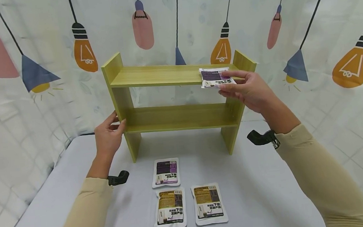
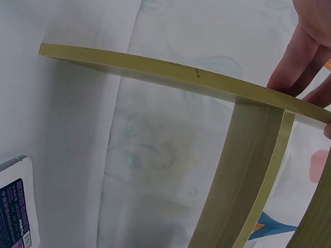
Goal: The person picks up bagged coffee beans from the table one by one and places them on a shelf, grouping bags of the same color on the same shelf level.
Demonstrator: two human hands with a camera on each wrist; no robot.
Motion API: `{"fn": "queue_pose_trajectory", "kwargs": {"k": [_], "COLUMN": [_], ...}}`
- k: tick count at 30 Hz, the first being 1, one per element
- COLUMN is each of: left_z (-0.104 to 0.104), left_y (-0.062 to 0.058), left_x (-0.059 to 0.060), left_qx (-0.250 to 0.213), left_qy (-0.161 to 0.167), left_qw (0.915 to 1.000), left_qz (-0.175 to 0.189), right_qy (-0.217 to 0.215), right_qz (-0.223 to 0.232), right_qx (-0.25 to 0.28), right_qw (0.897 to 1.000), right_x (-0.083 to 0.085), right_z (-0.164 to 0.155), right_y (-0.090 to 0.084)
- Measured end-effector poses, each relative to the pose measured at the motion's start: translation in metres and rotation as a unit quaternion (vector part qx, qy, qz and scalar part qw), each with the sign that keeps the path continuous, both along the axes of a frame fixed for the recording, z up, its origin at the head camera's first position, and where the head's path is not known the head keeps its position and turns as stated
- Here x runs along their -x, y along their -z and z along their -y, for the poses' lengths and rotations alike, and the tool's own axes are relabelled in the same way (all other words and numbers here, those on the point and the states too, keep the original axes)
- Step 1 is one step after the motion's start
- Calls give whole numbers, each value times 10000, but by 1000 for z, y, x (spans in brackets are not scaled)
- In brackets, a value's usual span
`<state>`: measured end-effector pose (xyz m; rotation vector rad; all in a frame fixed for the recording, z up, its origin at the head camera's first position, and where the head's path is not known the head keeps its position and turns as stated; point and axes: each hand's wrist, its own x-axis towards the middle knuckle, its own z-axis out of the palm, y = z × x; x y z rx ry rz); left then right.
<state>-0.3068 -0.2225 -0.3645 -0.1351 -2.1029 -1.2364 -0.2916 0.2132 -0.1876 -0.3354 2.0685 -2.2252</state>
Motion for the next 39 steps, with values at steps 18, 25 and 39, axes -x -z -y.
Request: {"fn": "queue_pose_trajectory", "kwargs": {"k": [18,25,39], "left_z": [0,0,1], "left_y": [-1,-1,0], "left_x": [-1,-1,-1], "left_qx": [-39,-38,-6], "left_qy": [58,53,-14], "left_qw": [10000,10000,10000], "left_qz": [-60,-30,-87], "right_qy": [284,515,848], "right_qz": [-74,-96,-341], "right_qx": [-214,-87,-175], "right_qw": [9993,9986,9957], "right_x": [6,6,9], "right_z": [4,7,13], "right_y": [-4,-4,-5]}}
